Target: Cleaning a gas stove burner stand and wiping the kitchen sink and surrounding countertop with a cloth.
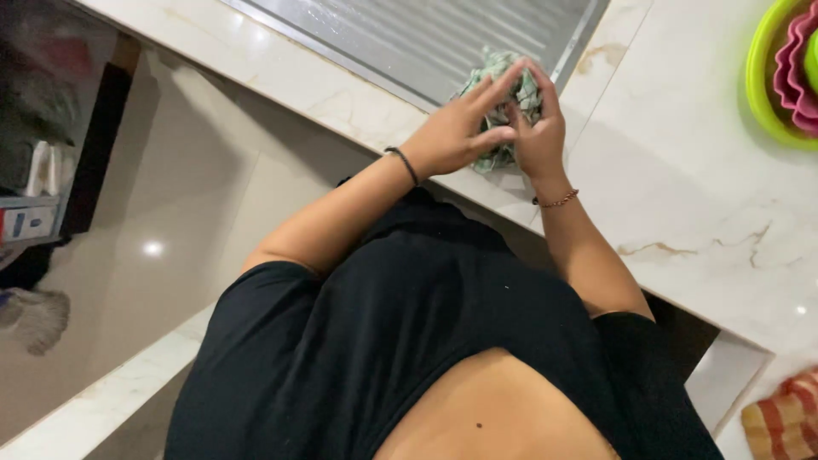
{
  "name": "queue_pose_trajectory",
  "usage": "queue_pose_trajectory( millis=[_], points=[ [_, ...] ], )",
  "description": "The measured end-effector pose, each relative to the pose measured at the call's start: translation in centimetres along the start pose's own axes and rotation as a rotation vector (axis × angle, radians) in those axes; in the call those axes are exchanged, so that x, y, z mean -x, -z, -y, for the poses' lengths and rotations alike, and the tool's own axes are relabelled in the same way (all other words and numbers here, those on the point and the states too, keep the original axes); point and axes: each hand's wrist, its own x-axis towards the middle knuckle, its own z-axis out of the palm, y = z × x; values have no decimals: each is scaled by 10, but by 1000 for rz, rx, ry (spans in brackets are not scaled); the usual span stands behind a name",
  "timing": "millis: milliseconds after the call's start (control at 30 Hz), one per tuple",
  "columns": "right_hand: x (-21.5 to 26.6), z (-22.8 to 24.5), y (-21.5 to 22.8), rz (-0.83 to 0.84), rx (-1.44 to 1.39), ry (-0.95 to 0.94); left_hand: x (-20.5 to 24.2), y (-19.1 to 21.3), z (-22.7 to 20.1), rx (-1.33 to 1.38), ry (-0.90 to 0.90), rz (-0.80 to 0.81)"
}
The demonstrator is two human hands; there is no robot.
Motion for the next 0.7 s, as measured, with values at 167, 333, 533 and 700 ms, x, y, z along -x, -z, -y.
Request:
queue_pose_trajectory(
  millis=[167,333,533,700],
  points=[
    [-81,7,27,-103,288,284,73,127,11,-188,240,-329],
    [-162,-38,5,-90,725,126,175,246,69,-357,329,-686],
    [-256,-65,-79,-99,1162,-163,225,350,112,-518,472,-782],
    [-356,-76,-160,-167,1083,-229,208,403,155,-651,377,-633]
  ],
)
